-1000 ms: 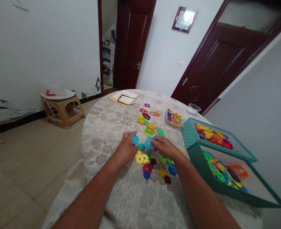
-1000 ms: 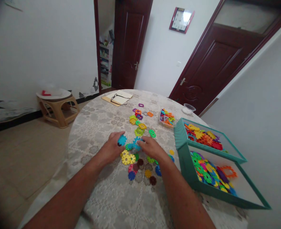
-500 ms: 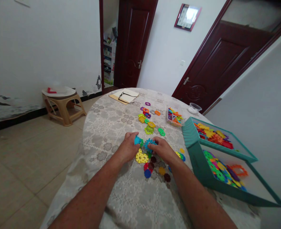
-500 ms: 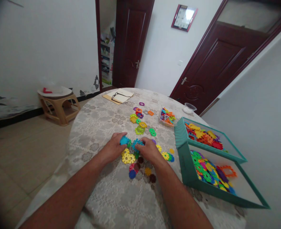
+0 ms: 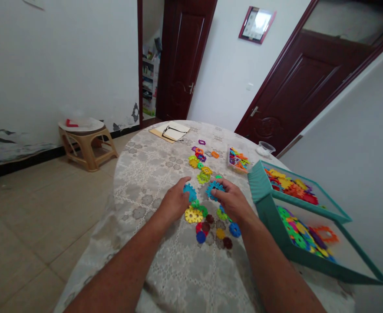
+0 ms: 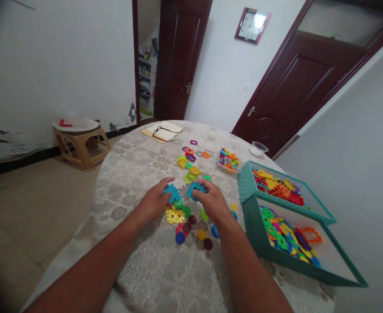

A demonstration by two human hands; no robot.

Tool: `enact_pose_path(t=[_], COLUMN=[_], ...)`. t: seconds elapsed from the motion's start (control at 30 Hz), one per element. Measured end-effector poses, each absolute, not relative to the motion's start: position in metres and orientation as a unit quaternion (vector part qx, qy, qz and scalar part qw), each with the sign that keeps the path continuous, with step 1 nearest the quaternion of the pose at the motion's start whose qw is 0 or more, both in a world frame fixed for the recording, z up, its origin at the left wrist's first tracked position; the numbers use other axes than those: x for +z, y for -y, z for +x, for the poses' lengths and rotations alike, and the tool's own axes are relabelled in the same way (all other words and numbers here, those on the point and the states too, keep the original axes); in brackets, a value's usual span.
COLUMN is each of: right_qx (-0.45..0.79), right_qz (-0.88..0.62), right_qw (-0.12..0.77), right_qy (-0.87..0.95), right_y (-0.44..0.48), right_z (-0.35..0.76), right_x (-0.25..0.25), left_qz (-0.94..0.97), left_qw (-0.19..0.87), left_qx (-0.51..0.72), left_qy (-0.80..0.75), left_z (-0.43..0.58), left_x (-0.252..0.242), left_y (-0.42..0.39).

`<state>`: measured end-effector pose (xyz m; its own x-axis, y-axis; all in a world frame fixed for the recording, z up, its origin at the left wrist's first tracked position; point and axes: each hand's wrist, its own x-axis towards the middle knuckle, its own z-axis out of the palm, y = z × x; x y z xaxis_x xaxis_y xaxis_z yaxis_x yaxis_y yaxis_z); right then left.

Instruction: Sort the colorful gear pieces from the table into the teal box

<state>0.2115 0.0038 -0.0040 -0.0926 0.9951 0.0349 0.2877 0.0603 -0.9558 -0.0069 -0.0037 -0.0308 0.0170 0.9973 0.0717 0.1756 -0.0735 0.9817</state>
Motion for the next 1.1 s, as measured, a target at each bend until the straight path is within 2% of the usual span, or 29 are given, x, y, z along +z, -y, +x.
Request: enact_pose_path(t=[0.13,0.27,0.47,0.67,0.77,0.87,0.97,1.1], right_qx=[0.416,0.360,0.258,0.274,0.149,0.066,0.058,0.066], right_qz=[-0.510,-0.501,-0.511,-0.481,-0.540,-0.570,-0.589,-0.595], right_qw=[0.387,0.369,0.322,0.290,0.288,0.214,0.149,0.139], right_qy=[0.647,0.695,0.754,0.781,0.777,0.790,0.792,0.789], right_y=[-0.003,-0.009,-0.008,-0.031,-0.067,-0.101,-0.120,-0.123], right_z=[0.189,0.180,0.167,0.176,0.194,0.206,0.208,0.205], right_x=[-0.008,-0.009,-0.021,-0.020,-0.018,-0.022,-0.031,-0.039], left_qz=[0.451,0.344,0.370,0.399,0.374,0.343,0.320,0.327], left_qw=[0.639,0.718,0.680,0.618,0.604,0.618,0.634,0.632], left_qx=[0.451,0.468,0.485,0.472,0.494,0.506,0.507,0.514], left_qy=[-0.430,-0.383,-0.406,-0.486,-0.502,-0.494,-0.488,-0.479], left_z=[0.001,-0.002,-0.004,-0.001,-0.004,-0.004,-0.003,-0.002], left_x=[-0.020,-0.011,-0.012,-0.016,-0.016,-0.015,-0.016,-0.017], left_y=[0.009,0.011,0.011,0.011,0.007,0.004,0.001,-0.002])
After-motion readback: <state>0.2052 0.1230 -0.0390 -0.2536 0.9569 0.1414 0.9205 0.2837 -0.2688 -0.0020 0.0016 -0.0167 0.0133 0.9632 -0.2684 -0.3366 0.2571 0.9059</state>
